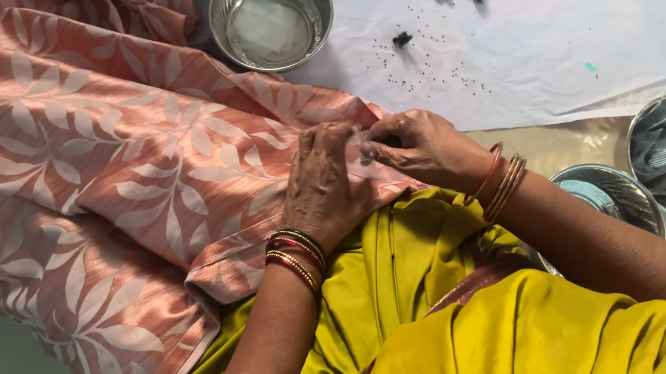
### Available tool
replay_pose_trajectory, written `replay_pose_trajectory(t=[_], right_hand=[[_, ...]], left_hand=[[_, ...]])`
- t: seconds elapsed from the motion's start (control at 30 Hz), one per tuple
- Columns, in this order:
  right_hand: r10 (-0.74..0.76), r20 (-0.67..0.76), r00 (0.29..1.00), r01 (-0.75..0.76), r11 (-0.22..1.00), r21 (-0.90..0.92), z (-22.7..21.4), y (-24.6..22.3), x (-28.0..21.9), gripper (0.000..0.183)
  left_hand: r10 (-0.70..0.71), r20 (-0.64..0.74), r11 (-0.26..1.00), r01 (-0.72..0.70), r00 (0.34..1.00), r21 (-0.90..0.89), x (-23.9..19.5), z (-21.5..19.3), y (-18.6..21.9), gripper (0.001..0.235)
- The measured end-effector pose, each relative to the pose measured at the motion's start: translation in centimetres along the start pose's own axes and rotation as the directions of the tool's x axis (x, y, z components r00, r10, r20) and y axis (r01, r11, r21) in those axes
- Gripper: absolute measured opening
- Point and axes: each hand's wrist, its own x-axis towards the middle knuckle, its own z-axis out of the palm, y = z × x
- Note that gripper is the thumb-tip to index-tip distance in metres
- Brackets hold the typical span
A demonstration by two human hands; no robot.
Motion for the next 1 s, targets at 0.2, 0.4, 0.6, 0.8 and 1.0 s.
replay_pose_trajectory(t=[0.2, 0.4, 0.6, 0.8, 1.0], right_hand=[[-0.025, 0.004, 1.000, 0.025, 1.000, 0.012, 1.0, -1.3, -0.3, 0.022], [-0.047, -0.023, 0.999, 0.044, 0.994, -0.103, 0.9, -1.1, 0.3, 0.026], [0.051, 0.211, 0.976, -0.141, 0.889, 0.436, -0.9, 1.3, -0.2, 0.037], [0.373, 0.257, 0.891, -0.337, 0.166, 0.927, -1.7, 4.7, 0.5, 0.039], [0.313, 0.243, 0.918, -0.174, -0.233, 0.957, -2.0, 0.4, 0.6, 0.025]], left_hand=[[-0.016, -0.020, 0.994, 0.018, 1.000, 0.112, 0.4, -0.3, 1.3, 0.075], [-0.100, -0.009, 0.991, 0.100, 0.995, 0.086, 0.1, -0.2, 0.8, 0.064], [-0.110, -0.047, 0.994, 0.109, 0.993, -0.019, -0.4, -0.2, -0.2, 0.057], [-0.123, -0.051, 0.991, 0.120, 0.991, -0.057, -0.4, -0.4, -0.1, 0.055], [-0.124, 0.028, 0.992, 0.125, 0.992, -0.032, -0.3, 0.2, -0.5, 0.058]])
